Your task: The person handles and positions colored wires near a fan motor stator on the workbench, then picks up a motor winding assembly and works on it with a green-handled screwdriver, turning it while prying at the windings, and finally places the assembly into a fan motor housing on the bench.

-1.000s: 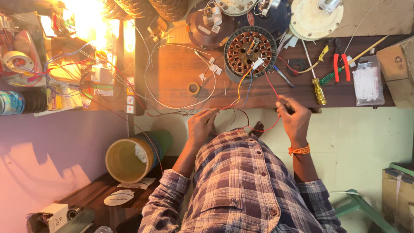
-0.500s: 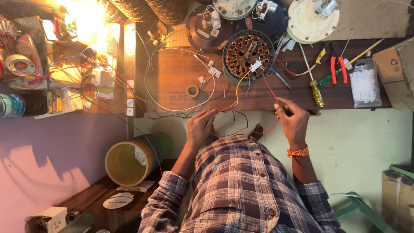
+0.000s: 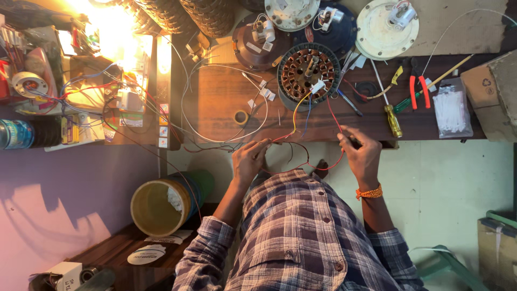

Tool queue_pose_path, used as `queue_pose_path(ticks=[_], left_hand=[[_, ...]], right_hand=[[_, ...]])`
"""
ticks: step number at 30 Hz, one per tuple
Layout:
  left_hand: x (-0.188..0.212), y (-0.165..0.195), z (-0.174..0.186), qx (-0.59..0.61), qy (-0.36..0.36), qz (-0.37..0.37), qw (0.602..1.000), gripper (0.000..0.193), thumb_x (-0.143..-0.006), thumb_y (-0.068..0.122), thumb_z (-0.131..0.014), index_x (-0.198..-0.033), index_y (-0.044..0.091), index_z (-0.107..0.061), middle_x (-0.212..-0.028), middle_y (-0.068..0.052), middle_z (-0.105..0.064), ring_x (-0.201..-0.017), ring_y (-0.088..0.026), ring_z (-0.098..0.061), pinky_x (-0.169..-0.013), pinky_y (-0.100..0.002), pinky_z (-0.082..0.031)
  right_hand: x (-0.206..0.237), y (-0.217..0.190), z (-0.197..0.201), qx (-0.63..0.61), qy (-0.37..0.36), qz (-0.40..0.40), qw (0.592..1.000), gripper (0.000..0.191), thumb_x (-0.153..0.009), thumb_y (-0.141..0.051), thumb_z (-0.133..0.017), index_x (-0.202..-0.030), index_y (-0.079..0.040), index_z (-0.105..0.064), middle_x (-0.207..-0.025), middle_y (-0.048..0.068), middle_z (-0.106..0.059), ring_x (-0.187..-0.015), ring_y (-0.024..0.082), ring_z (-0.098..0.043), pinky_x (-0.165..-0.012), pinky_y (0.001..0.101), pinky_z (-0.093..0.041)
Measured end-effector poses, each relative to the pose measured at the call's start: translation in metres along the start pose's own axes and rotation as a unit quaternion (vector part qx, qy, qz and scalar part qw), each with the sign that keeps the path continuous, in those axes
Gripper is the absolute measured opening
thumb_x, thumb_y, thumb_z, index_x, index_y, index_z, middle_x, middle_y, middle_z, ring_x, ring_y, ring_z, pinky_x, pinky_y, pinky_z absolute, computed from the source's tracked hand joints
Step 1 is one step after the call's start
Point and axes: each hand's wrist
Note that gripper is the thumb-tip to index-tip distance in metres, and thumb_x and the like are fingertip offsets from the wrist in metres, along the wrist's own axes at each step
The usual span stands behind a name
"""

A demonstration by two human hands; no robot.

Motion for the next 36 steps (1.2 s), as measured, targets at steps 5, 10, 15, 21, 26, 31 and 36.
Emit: queue_pose_path(ticks=[5,10,15,21,26,31,36], left_hand=[[-0.002,0.005,0.005,0.016,0.007,-0.006,1.0,0.02,-0.091,0.019,-0.077,-0.111,0.019,-0.079,-0.071,-0.004,-0.06,-0.057,-0.021,-0.057,-0.055,-0.035,-0.047],[-0.005,0.013,0.01,0.015,0.005,-0.006,1.0,0.02,-0.092,0.019,-0.077,-0.112,0.019,-0.079,-0.072,-0.004,-0.06,-0.058,-0.021,-0.057,-0.055,-0.035,-0.047],[-0.004,0.015,0.013,0.008,-0.006,0.014,1.0,0.021,-0.091,0.017,-0.076,-0.111,0.019,-0.08,-0.071,-0.006,-0.06,-0.059,-0.023,-0.059,-0.057,-0.036,-0.048],[0.012,0.004,0.023,-0.021,0.049,0.039,0.998,0.017,-0.09,0.021,-0.077,-0.107,0.016,-0.081,-0.086,-0.007,-0.075,-0.07,-0.026,-0.07,-0.064,-0.036,-0.054],[0.032,-0.002,0.037,0.413,-0.106,0.341,0.838,0.028,-0.092,0.026,-0.075,-0.11,0.005,-0.079,-0.084,-0.004,-0.079,-0.072,-0.014,-0.069,-0.06,-0.032,-0.05],[0.029,0.026,0.029,0.503,-0.071,0.252,0.824,0.025,-0.094,0.021,-0.076,-0.11,0.001,-0.079,-0.111,-0.007,-0.075,-0.097,-0.014,-0.066,-0.079,-0.031,-0.051],[-0.003,0.067,0.017,0.597,0.072,0.135,0.787,0.018,-0.093,0.01,-0.075,-0.107,0.0,-0.079,-0.14,-0.012,-0.065,-0.124,-0.019,-0.063,-0.103,-0.033,-0.052]], right_hand=[[0.0,-0.007,-0.001,0.006,-0.003,0.004,1.0,0.027,-0.095,-0.012,-0.077,-0.119,0.0,-0.075,-0.084,0.008,-0.074,-0.069,0.009,-0.067,-0.064,0.0251,-0.053],[0.0,-0.013,0.0,0.025,-0.004,0.017,1.0,0.028,-0.094,-0.013,-0.077,-0.12,-0.001,-0.075,-0.085,0.01,-0.076,-0.074,0.01,-0.072,-0.066,0.0259,-0.055],[0.004,-0.01,-0.001,-0.013,-0.003,0.002,1.0,0.029,-0.095,-0.014,-0.076,-0.12,-0.001,-0.075,-0.092,0.009,-0.077,-0.076,0.012,-0.072,-0.067,0.0254,-0.057],[0.015,0.017,0.017,-0.181,0.062,-0.074,0.979,0.024,-0.1,-0.01,-0.072,-0.12,0.004,-0.07,-0.101,0.009,-0.072,-0.084,0.013,-0.07,-0.075,0.0266,-0.059],[0.023,0.022,0.023,-0.441,0.016,-0.108,0.891,0.012,-0.116,-0.013,-0.064,-0.114,-0.001,-0.06,-0.093,0.014,-0.066,-0.088,0.022,-0.066,-0.084,0.0382,-0.055],[0.02,-0.027,-0.017,-0.484,-0.065,-0.175,0.855,0.013,-0.1,-0.018,-0.057,-0.11,-0.012,-0.055,-0.114,0.012,-0.071,-0.105,0.024,-0.072,-0.095,0.0414,-0.057],[0.032,-0.069,-0.081,-0.424,-0.141,-0.097,0.889,0.014,-0.104,-0.018,-0.057,-0.11,-0.005,-0.053,-0.108,0.011,-0.064,-0.098,0.019,-0.063,-0.089,0.0346,-0.051]])
Point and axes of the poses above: each hand's wrist, its own x-axis away from the middle knuckle, its own z-axis out of the back of the hand, y = z × x
